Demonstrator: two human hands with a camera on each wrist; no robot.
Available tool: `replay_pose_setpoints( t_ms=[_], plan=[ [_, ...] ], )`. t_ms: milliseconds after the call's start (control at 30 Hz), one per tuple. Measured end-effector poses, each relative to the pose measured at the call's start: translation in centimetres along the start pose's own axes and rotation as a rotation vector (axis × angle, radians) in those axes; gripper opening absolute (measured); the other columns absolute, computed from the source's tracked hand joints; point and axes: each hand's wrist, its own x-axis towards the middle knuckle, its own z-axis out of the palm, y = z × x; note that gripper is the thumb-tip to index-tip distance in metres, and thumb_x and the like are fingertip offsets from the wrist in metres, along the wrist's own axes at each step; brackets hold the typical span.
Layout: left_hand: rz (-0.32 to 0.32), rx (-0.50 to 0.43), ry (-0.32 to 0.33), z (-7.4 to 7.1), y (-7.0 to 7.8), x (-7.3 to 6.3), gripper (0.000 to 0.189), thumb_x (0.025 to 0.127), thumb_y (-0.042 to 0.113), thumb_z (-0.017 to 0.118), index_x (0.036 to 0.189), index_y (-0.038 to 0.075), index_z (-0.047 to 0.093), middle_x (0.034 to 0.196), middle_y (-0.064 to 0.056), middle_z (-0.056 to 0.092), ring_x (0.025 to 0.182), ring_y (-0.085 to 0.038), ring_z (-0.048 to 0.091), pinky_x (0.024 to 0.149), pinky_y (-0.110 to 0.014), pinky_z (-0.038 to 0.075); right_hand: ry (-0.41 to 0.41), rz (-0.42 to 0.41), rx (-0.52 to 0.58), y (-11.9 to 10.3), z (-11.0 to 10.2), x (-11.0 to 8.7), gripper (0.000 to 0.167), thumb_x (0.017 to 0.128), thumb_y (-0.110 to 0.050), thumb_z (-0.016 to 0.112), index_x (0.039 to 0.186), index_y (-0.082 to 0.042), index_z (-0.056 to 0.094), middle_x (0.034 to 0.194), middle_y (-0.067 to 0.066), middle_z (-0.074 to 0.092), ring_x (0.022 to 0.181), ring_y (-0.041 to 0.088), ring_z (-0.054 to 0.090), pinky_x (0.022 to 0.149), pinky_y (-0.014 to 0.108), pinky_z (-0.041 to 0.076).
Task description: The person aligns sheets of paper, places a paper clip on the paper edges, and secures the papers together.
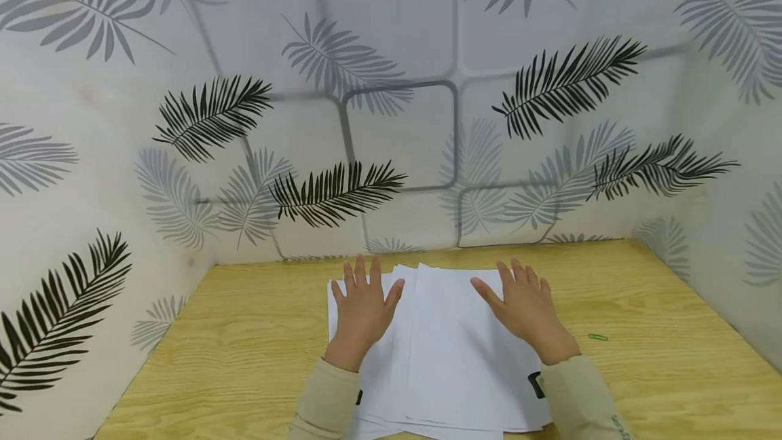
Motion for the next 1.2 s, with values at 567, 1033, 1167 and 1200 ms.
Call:
replay_pose_setpoints(
  t_ms=[567,1033,1167,1200],
  plan=[
    [-0.121,-0.039,0.026,-0.3,-0.9,0.1,0.062,0.103,0.043,0.038,0.143,-0.005,0.037,0.145,-0.030,0.035,0.136,-0.048,0.025,0.105,-0.067,0.017,0.004,-0.008,0.002,0.1,0.5,0.0,0.079,0.100,-0.054,0.035,0.140,0.014,0.035,0.144,0.040,0.026,0.129,0.058,0.027,0.101,0.070,0.022],
    [-0.180,-0.130,0.020,0.1,-1.5,0.3,0.057,0.104,0.037,0.038,0.141,-0.007,0.039,0.138,-0.030,0.041,0.131,-0.048,0.031,0.104,-0.065,0.021,-0.053,0.029,-0.014,0.7,0.0,-0.1,0.080,0.101,-0.053,0.036,0.136,0.018,0.037,0.141,0.043,0.028,0.127,0.060,0.028,0.098,0.070,0.026],
    [-0.200,-0.161,-0.010,0.1,-2.1,0.4,0.057,0.104,0.037,0.036,0.140,-0.007,0.039,0.137,-0.031,0.042,0.131,-0.049,0.032,0.102,-0.065,0.023,-0.081,0.034,-0.018,1.1,0.1,0.0,0.081,0.100,-0.054,0.037,0.134,0.019,0.038,0.141,0.043,0.028,0.125,0.061,0.029,0.095,0.072,0.027],
    [-0.206,-0.169,-0.017,0.1,-2.3,0.4,0.057,0.105,0.037,0.036,0.140,-0.008,0.039,0.137,-0.031,0.042,0.131,-0.049,0.032,0.102,-0.065,0.024,-0.088,0.034,-0.018,1.2,0.2,0.1,0.081,0.100,-0.055,0.036,0.134,0.019,0.038,0.141,0.043,0.028,0.125,0.061,0.029,0.095,0.072,0.028]
  ],
)
